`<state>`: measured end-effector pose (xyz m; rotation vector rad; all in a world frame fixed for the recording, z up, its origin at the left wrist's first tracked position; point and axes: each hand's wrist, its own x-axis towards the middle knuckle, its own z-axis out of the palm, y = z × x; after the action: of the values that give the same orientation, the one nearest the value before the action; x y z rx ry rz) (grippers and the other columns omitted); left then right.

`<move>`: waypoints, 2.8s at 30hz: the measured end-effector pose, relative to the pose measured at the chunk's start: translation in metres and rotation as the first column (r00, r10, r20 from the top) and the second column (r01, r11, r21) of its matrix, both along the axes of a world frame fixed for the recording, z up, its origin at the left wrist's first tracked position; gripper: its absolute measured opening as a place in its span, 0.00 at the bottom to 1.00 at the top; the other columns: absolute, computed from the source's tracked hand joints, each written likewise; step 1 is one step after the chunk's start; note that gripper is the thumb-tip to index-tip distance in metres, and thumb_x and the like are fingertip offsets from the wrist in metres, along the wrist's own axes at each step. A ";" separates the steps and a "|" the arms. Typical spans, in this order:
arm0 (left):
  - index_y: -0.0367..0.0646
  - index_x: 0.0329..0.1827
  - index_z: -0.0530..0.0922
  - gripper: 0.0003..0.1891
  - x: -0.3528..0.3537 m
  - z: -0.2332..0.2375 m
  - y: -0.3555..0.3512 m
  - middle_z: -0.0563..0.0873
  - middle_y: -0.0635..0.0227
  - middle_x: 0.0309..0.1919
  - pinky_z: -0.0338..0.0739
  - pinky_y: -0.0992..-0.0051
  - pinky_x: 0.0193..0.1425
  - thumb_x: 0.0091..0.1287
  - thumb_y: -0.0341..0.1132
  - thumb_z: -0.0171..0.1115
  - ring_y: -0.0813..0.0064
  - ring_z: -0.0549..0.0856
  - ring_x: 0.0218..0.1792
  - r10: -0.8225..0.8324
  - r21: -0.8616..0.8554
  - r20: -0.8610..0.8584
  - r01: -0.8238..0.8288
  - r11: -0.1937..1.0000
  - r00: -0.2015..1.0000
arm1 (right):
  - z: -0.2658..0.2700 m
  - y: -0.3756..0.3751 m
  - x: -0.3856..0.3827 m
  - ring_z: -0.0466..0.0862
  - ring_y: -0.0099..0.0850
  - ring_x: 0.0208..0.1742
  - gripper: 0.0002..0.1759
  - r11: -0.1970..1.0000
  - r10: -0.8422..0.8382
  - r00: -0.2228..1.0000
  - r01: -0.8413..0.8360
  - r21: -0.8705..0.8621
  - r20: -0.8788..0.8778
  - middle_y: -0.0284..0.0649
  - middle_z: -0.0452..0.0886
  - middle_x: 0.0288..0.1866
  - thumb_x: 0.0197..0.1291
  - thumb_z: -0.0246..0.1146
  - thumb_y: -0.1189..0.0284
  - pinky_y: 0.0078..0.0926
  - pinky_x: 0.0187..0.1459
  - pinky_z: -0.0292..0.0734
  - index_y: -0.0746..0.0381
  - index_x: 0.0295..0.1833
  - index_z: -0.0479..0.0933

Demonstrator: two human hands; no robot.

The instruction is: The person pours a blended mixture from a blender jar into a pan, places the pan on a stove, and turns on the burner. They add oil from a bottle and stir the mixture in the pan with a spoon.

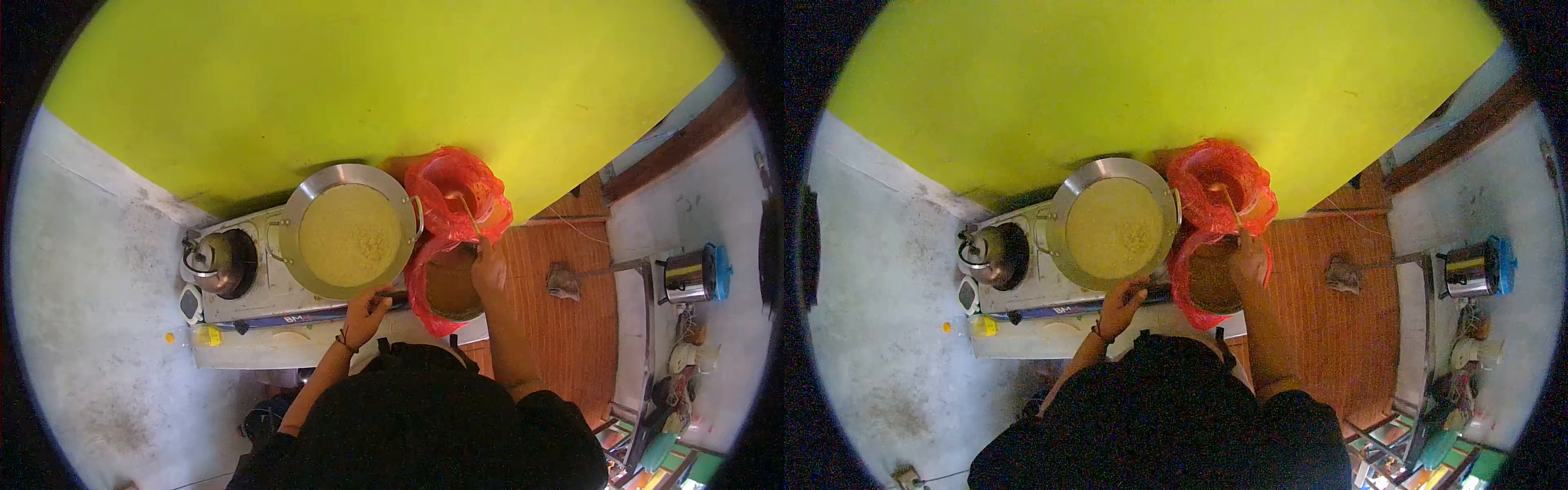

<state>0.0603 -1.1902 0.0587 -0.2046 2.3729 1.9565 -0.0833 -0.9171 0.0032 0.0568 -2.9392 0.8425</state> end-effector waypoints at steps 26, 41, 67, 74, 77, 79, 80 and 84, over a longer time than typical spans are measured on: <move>0.39 0.57 0.77 0.16 -0.006 0.014 0.001 0.84 0.68 0.41 0.76 0.76 0.44 0.68 0.33 0.59 0.79 0.81 0.40 -0.029 -0.024 0.055 0.030 0.999 0.998 | 0.023 -0.012 0.003 0.79 0.52 0.40 0.16 0.993 -0.050 0.998 0.053 0.101 -0.031 0.52 0.78 0.37 0.58 0.55 0.75 0.48 0.39 0.74 0.60 0.53 0.74; 0.38 0.57 0.77 0.17 -0.005 -0.003 0.003 0.84 0.68 0.35 0.74 0.78 0.42 0.67 0.35 0.60 0.80 0.79 0.34 -0.020 0.045 -0.006 0.020 0.999 1.000 | -0.015 0.007 -0.006 0.80 0.46 0.37 0.13 0.775 -0.191 0.963 0.266 -0.574 0.189 0.52 0.79 0.34 0.61 0.54 0.76 0.39 0.37 0.71 0.63 0.50 0.77; 0.39 0.58 0.76 0.17 0.001 -0.006 0.003 0.82 0.66 0.46 0.74 0.74 0.50 0.68 0.33 0.59 0.77 0.79 0.44 -0.056 0.067 0.077 0.051 0.996 0.995 | 0.024 0.031 0.014 0.82 0.37 0.27 0.12 0.796 -0.210 0.972 0.231 -0.560 0.102 0.47 0.83 0.30 0.64 0.56 0.74 0.35 0.27 0.75 0.66 0.50 0.77; 0.39 0.57 0.76 0.16 0.002 -0.010 0.007 0.83 0.65 0.46 0.75 0.75 0.49 0.67 0.33 0.59 0.77 0.80 0.41 -0.058 0.078 0.011 0.057 0.995 0.998 | 0.139 0.061 0.031 0.80 0.25 0.19 0.12 0.625 0.023 0.958 0.208 -0.752 0.284 0.41 0.82 0.23 0.62 0.58 0.73 0.20 0.22 0.75 0.70 0.46 0.80; 0.39 0.57 0.76 0.16 0.001 -0.003 0.009 0.83 0.65 0.46 0.75 0.74 0.49 0.67 0.33 0.59 0.76 0.81 0.42 -0.079 0.052 0.038 0.077 0.996 0.996 | 0.145 0.073 0.033 0.81 0.27 0.20 0.13 0.724 0.171 0.874 0.201 -0.659 0.454 0.43 0.82 0.24 0.62 0.57 0.72 0.22 0.21 0.77 0.71 0.43 0.81; 0.39 0.57 0.76 0.16 0.000 -0.009 0.010 0.83 0.64 0.47 0.75 0.74 0.50 0.67 0.33 0.59 0.76 0.81 0.43 -0.098 0.049 0.026 0.097 0.994 0.995 | 0.135 0.066 0.033 0.82 0.30 0.20 0.12 0.752 0.220 0.782 0.244 -0.612 0.583 0.45 0.82 0.24 0.61 0.56 0.72 0.23 0.21 0.79 0.71 0.38 0.80; 0.39 0.57 0.76 0.16 0.000 -0.011 0.011 0.83 0.64 0.47 0.75 0.74 0.51 0.67 0.32 0.59 0.76 0.81 0.44 -0.107 0.047 0.019 0.106 0.993 0.994 | 0.121 0.062 0.034 0.83 0.32 0.22 0.13 0.762 0.201 0.742 0.292 -0.579 0.639 0.46 0.83 0.25 0.60 0.57 0.71 0.25 0.22 0.79 0.71 0.38 0.81; 0.39 0.57 0.76 0.17 0.000 0.011 0.014 0.83 0.63 0.49 0.75 0.73 0.52 0.67 0.32 0.59 0.76 0.81 0.45 -0.110 0.071 0.057 0.106 0.992 0.992 | 0.022 0.054 0.041 0.85 0.40 0.25 0.12 0.969 0.219 0.789 -0.108 -0.221 0.574 0.53 0.83 0.28 0.58 0.57 0.71 0.34 0.26 0.81 0.72 0.33 0.79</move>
<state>0.0599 -1.1763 0.0697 -0.1271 2.2267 1.9499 -0.0427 -0.8635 0.0255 0.0434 -3.4537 1.3705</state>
